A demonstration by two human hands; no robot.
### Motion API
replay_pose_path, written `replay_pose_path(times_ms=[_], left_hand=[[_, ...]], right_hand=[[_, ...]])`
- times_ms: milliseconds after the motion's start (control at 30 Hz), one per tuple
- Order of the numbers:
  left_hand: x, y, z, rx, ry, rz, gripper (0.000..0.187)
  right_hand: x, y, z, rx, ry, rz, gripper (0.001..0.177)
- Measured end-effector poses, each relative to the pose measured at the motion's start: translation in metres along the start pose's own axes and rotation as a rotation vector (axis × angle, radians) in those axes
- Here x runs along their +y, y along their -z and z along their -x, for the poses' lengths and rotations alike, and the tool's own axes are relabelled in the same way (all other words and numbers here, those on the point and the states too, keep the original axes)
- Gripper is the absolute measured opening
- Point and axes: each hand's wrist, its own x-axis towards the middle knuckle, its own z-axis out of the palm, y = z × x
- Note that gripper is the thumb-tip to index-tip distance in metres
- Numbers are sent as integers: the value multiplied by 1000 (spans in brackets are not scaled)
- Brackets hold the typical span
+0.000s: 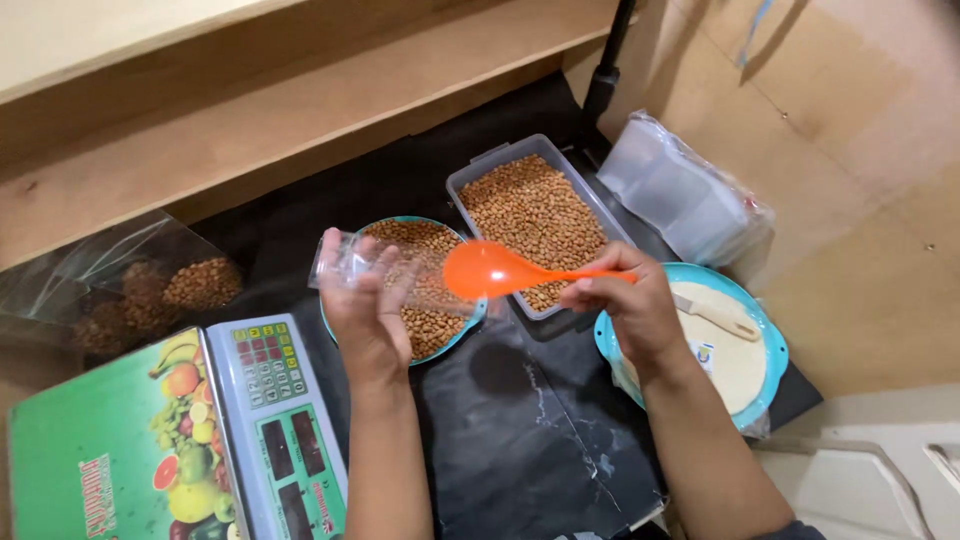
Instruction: Measure and package peanuts into small plastic bags using a spoon.
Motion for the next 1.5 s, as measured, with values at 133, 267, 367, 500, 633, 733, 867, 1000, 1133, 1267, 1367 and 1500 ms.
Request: replay_pose_path(times_ms=[133, 267, 367, 500, 633, 733, 867, 1000, 1133, 1267, 1367, 1500], left_hand=[[-14, -2, 6, -27, -91, -142, 112], [2, -23, 16, -81, -231, -619, 110], [15, -40, 26, -148, -381, -941, 113], [17, -46, 30, -343, -643, -1256, 111], [15, -45, 31, -402, -703, -1329, 106], [19, -43, 31, -376, -740, -1346, 105], [30, -37, 28, -326, -795, -1348, 104], [41, -30, 23, -259, -833, -1387, 103], [43, -28, 22, -217, -807, -1407, 104], [44, -31, 25, -236, -799, -1420, 103], [50, -32, 33, -214, -803, -1447, 104], [72, -26, 44, -106, -826, -1549, 105]], right_hand=[[-1, -3, 13, 74, 4, 198, 6], [-7, 11, 21, 154, 108, 103, 10], [-33, 14, 27, 144, 184, -35, 8], [-82, -16, 47, 146, 297, 402, 30], [-104, -39, 59, 121, 593, 806, 20], [-120, -66, 56, 107, 644, 914, 15], [-123, -91, 46, -15, 862, 1070, 20], [-120, -93, 43, -8, 931, 1102, 21], [-117, -92, 40, 21, 949, 1132, 18], [-116, -97, 42, -20, 918, 1122, 20], [-118, -101, 41, -59, 911, 1120, 20], [-115, -113, 31, -128, 987, 1042, 20]])
